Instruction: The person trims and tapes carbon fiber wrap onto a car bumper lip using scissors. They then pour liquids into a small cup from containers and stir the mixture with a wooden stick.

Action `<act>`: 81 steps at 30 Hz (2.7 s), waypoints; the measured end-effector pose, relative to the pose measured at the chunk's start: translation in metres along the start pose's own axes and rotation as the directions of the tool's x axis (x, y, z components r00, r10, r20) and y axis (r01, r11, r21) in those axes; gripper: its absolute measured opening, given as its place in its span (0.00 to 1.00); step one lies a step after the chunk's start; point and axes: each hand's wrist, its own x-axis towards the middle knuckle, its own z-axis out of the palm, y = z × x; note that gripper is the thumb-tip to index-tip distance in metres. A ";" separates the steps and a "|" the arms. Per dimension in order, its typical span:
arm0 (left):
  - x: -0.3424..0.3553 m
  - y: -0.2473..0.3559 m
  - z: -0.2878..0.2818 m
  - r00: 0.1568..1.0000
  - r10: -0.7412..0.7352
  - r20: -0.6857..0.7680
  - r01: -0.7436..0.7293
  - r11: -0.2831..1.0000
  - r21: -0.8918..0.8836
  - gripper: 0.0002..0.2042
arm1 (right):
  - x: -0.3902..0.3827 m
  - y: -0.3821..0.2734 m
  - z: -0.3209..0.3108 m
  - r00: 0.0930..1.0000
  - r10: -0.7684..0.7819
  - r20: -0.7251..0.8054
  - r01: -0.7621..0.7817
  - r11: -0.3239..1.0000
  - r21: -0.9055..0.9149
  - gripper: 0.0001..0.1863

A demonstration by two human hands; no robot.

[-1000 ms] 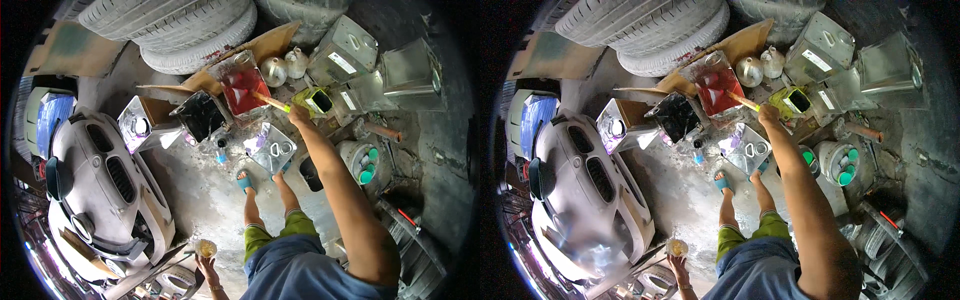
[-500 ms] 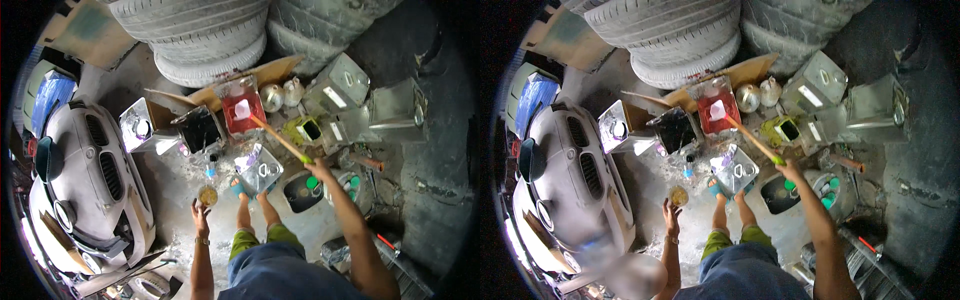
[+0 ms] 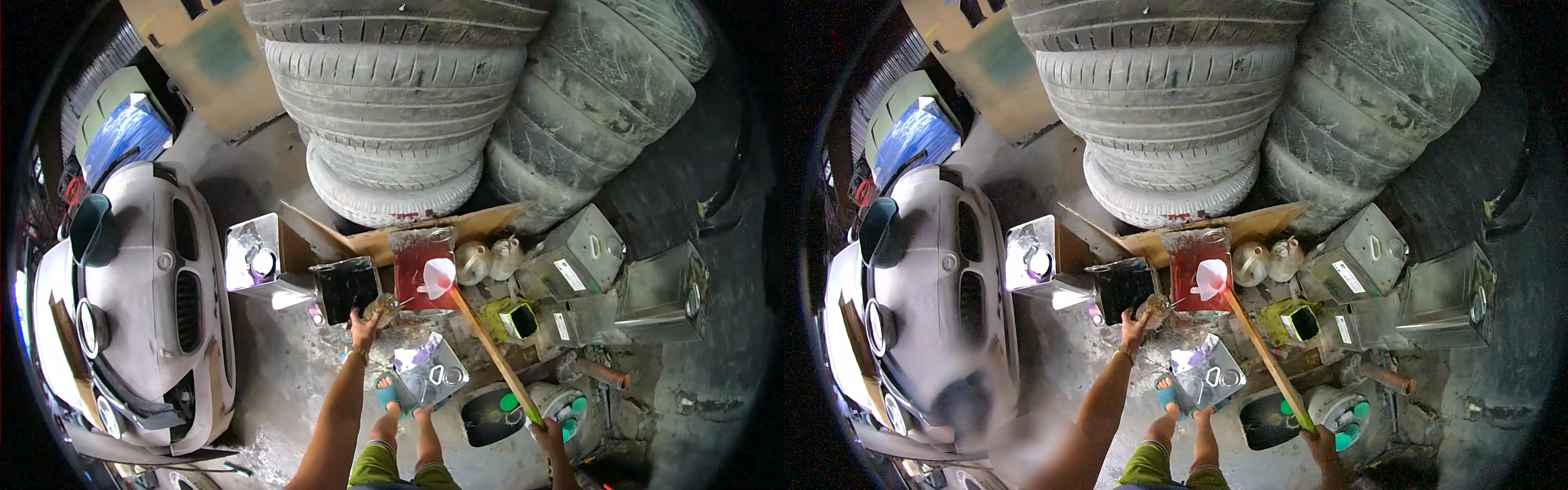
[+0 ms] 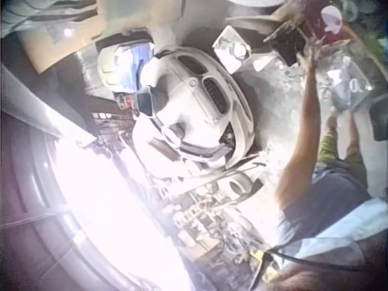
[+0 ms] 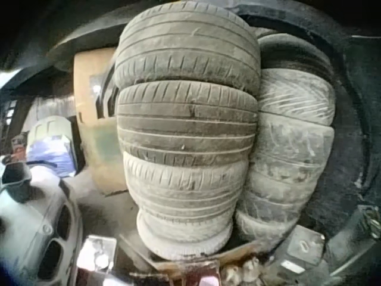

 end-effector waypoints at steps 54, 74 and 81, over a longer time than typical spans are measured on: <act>0.066 0.074 0.051 0.848 0.022 0.530 0.220 0.895 -0.388 0.50 | -0.076 -0.062 -0.076 0.905 -0.251 -0.342 0.163 0.950 -0.265 0.15; 0.074 0.050 0.047 0.865 -0.020 0.501 0.193 0.936 -0.296 0.48 | -0.062 -0.045 -0.069 0.925 -0.247 -0.287 0.227 0.969 -0.102 0.12; 0.046 0.034 -0.018 0.847 0.061 0.528 0.219 0.865 -0.452 0.41 | -0.025 -0.100 -0.074 0.970 0.156 0.188 -0.209 0.927 0.311 0.21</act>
